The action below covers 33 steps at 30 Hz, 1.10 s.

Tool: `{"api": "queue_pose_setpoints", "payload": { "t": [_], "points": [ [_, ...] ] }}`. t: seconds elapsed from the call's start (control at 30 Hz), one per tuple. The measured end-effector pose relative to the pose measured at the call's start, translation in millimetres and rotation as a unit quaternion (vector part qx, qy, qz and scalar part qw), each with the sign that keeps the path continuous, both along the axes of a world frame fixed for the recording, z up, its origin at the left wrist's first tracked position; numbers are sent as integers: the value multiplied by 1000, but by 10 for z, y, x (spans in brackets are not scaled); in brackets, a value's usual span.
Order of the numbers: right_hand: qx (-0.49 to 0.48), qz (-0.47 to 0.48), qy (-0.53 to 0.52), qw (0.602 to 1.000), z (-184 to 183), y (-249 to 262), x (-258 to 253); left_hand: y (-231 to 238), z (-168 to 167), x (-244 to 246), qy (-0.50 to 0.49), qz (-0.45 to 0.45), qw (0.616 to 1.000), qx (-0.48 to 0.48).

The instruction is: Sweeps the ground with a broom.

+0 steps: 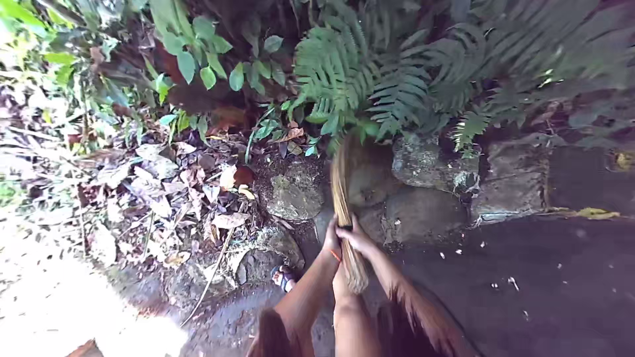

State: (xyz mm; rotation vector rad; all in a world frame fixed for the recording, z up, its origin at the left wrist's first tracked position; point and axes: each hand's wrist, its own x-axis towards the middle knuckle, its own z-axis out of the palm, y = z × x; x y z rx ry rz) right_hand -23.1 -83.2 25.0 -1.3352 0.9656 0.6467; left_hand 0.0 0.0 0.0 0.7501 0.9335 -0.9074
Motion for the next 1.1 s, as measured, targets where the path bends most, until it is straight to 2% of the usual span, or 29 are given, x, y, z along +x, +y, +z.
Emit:
{"api": "queue_pose_setpoints", "payload": {
  "t": [0.1,0.17,0.23,0.33,0.4,0.43,0.47,0.53,0.63,0.7,0.73,0.8,0.87,0.93,1.0,1.07,1.1],
  "points": [
    [66,154,-45,985,42,-124,656,-68,187,424,-14,146,988,41],
    [71,200,-86,974,216,-260,625,-159,426,340,-30,159,986,45],
    [54,204,-106,972,525,-474,208,-262,636,-84,-30,109,993,35],
    [25,138,-85,986,1124,-572,-629,-128,796,-884,-98,2,989,-108],
    [-3,19,-20,1000,1297,-313,-1080,-111,1138,-1041,-12,-81,996,-34],
    [-22,-23,11,999,1219,-155,-1201,-56,1108,-1060,35,-113,993,-15],
    [-33,-55,31,997,1045,-4,-1213,66,927,-1052,59,-122,990,-33],
    [-4,-53,36,998,507,154,-922,240,486,-833,48,-71,996,-17],
    [89,90,-11,992,-41,258,26,285,242,-130,16,92,992,85],
    [108,178,-43,977,-109,255,551,273,226,248,-24,174,979,108],
    [109,199,-55,972,-102,210,628,237,243,295,-33,189,976,107],
    [81,191,-86,974,31,18,445,86,333,148,-49,155,982,96],
    [34,139,-90,986,403,-178,-132,-27,483,-370,-39,71,995,64],
    [-24,48,-51,997,854,-164,-794,-17,711,-915,-6,-38,999,4],
    [-67,-57,9,996,1088,48,-1190,39,834,-1157,59,-127,990,-16],
    [-83,-120,32,989,859,249,-1120,161,452,-1098,28,-153,988,-16],
    [-70,-122,30,990,629,280,-904,216,192,-918,-12,-121,993,-3]
  ]
}}
